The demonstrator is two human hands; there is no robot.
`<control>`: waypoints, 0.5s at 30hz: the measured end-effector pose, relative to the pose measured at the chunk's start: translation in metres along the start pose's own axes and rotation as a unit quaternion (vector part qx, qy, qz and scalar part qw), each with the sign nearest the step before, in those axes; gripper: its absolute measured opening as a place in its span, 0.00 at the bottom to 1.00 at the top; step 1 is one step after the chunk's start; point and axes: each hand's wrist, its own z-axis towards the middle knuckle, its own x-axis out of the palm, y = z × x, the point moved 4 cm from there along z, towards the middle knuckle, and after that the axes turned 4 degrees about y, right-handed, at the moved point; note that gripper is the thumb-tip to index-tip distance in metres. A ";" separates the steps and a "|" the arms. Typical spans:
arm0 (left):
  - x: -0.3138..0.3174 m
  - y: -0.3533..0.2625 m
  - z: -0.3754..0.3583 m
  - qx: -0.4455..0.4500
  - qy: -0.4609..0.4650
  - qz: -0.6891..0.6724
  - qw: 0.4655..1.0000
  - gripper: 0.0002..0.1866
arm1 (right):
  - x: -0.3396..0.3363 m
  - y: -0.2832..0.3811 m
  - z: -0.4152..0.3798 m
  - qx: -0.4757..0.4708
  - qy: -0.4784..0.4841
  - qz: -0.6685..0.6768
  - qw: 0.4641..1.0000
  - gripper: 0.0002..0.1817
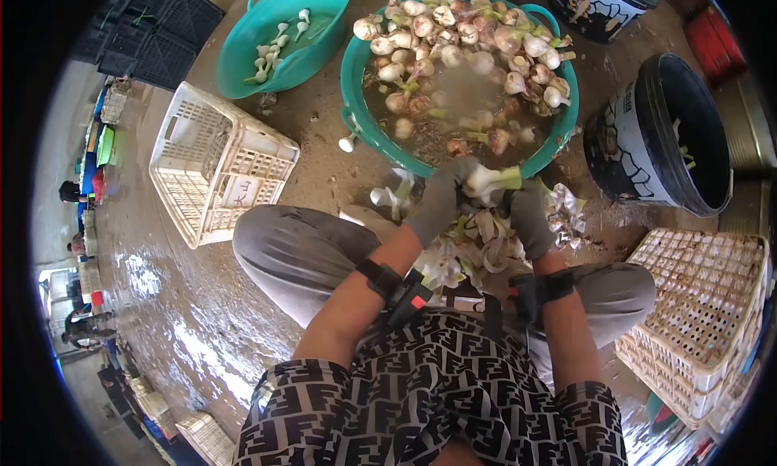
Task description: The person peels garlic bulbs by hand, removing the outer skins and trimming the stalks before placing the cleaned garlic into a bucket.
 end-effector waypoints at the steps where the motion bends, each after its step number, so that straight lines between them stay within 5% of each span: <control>1: 0.000 0.001 0.000 -0.056 0.006 -0.092 0.994 0.18 | 0.004 0.007 -0.003 -0.084 -0.018 -0.083 0.993 0.06; 3: -0.008 0.004 0.004 -0.060 0.024 -0.057 0.996 0.18 | 0.012 0.023 -0.012 -0.253 -0.054 -0.243 0.935 0.06; 8: 0.009 -0.008 -0.003 0.081 -0.062 0.234 0.967 0.22 | 0.011 0.026 -0.016 -0.124 -0.008 -0.023 0.992 0.10; 9: 0.008 -0.008 -0.004 0.072 -0.048 0.189 0.978 0.23 | 0.007 0.030 -0.017 -0.227 -0.019 -0.162 0.960 0.09; 11: 0.004 -0.009 -0.002 0.053 -0.018 0.099 0.994 0.23 | -0.003 0.030 -0.021 -0.407 -0.040 -0.422 0.809 0.07; 12: -0.005 -0.004 0.003 0.013 -0.049 0.039 0.998 0.26 | -0.003 0.031 -0.024 -0.373 -0.048 -0.360 0.854 0.07; 15: -0.006 -0.021 0.000 -0.010 -0.108 0.249 0.963 0.29 | 0.005 0.036 -0.034 -0.297 -0.065 -0.230 0.924 0.06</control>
